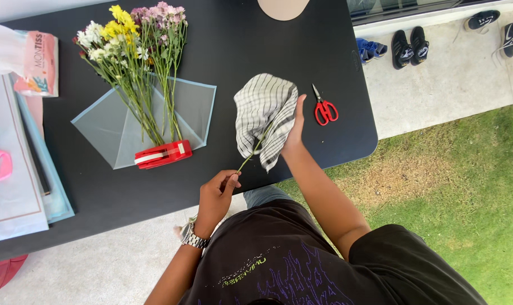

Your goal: The person selects individual flowers and a fern leaf from buckets of water, wipes the stems dry with a cloth, and trims the ends using shears before placing them into a gathering on a plastic wrap sheet to form a bouquet.

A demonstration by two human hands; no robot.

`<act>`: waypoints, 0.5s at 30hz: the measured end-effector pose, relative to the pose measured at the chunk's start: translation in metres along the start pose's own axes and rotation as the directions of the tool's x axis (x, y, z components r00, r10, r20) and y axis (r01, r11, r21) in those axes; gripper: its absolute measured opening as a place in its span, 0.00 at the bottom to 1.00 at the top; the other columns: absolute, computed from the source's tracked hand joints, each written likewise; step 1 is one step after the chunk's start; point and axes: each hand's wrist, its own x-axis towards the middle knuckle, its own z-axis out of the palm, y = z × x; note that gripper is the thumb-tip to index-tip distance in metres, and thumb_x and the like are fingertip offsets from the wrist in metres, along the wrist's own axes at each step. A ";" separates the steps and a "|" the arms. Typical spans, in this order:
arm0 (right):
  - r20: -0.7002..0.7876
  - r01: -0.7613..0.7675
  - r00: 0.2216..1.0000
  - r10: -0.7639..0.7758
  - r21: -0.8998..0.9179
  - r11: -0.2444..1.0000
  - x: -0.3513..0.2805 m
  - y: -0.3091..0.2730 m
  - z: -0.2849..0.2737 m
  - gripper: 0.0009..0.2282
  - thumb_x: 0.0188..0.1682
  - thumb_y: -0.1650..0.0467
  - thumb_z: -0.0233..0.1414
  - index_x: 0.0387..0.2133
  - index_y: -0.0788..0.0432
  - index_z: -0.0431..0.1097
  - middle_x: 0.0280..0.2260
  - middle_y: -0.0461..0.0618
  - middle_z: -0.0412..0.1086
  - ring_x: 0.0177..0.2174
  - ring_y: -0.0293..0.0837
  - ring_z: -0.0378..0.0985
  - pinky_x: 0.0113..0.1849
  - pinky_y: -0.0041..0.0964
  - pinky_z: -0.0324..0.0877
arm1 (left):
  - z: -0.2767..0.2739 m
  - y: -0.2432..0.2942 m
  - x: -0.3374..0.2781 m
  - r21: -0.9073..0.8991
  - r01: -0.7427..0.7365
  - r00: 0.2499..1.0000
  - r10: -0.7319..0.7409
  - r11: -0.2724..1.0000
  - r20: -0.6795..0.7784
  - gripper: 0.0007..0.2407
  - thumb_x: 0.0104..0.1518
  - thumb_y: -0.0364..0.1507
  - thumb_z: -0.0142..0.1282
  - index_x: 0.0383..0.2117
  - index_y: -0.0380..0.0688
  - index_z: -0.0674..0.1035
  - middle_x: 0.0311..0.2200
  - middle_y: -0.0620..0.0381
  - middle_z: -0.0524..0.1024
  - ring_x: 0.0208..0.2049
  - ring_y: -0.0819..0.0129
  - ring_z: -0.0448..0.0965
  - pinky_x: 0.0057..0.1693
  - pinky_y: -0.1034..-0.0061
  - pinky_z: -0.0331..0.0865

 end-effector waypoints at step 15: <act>-0.231 -0.008 0.942 -0.243 -0.740 0.672 0.381 -0.157 -0.102 0.25 0.55 0.43 0.41 0.23 0.49 0.58 0.21 0.41 0.50 0.21 0.40 0.48 0.27 0.45 0.48 | 0.044 -0.006 0.065 0.156 0.271 0.961 -0.276 0.950 0.015 0.10 0.71 0.34 0.54 0.45 0.48 0.88 0.24 0.68 0.77 0.21 0.80 0.65 0.36 0.77 0.65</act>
